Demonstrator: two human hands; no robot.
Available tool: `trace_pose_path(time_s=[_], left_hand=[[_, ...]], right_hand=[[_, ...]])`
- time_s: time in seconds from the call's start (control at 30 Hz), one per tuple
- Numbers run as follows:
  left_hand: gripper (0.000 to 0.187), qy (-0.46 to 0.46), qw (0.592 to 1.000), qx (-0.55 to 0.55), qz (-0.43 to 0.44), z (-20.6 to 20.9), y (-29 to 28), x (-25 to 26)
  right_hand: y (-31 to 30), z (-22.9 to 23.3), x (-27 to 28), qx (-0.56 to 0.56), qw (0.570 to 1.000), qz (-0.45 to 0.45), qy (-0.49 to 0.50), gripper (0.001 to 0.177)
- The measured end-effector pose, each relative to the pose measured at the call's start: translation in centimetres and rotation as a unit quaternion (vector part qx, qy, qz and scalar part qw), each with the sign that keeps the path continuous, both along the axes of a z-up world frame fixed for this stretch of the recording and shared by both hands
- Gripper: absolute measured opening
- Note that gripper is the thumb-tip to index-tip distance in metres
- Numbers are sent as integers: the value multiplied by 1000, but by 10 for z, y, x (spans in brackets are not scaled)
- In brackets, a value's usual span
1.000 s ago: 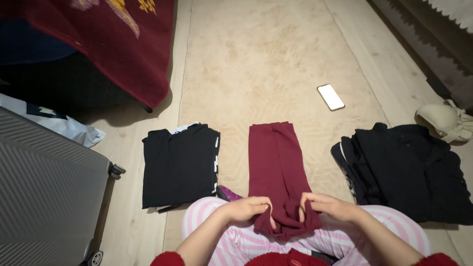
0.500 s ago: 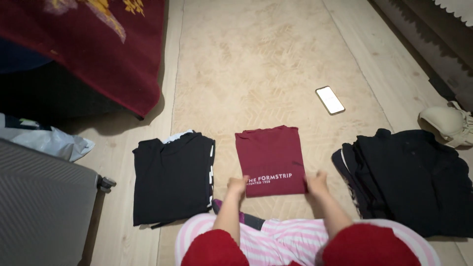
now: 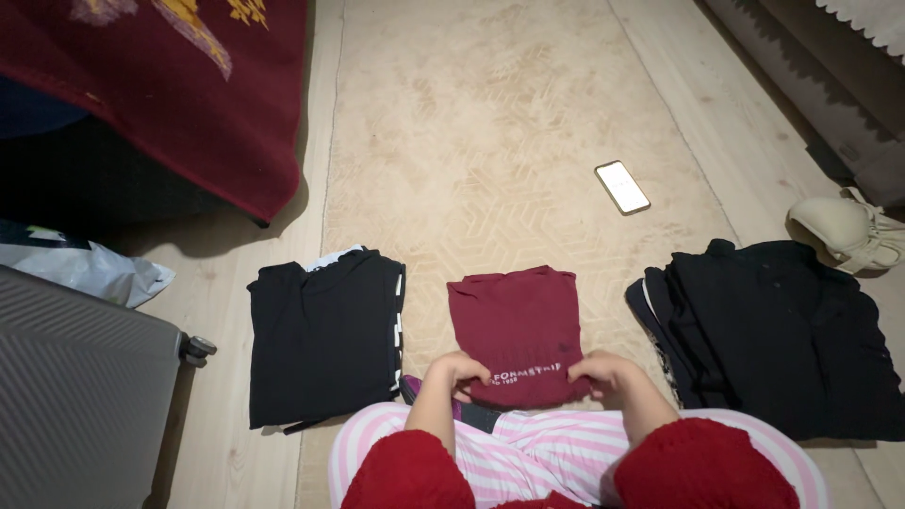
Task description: Folding various t-shirts and organizing them into piles while sitting on the floor.
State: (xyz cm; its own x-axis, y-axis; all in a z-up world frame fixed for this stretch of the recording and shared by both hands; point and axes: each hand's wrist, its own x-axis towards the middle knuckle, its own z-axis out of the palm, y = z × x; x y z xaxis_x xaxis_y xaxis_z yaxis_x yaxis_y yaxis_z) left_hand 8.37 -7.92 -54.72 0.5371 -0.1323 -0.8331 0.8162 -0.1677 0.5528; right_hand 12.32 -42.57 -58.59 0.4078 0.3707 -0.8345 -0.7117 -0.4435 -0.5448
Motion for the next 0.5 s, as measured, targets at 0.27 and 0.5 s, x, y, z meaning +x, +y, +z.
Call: trace_pose_path(time_s=[0.27,0.5], left_hand=[[27,-37,988,-41,145,-14,-24,-9],[21,17,925,-284,251,92,-43,-73]], right_hand=[[54,60,-34,52,964,-261,-5,49],[38,145,-75,207,912,-354,36,46]])
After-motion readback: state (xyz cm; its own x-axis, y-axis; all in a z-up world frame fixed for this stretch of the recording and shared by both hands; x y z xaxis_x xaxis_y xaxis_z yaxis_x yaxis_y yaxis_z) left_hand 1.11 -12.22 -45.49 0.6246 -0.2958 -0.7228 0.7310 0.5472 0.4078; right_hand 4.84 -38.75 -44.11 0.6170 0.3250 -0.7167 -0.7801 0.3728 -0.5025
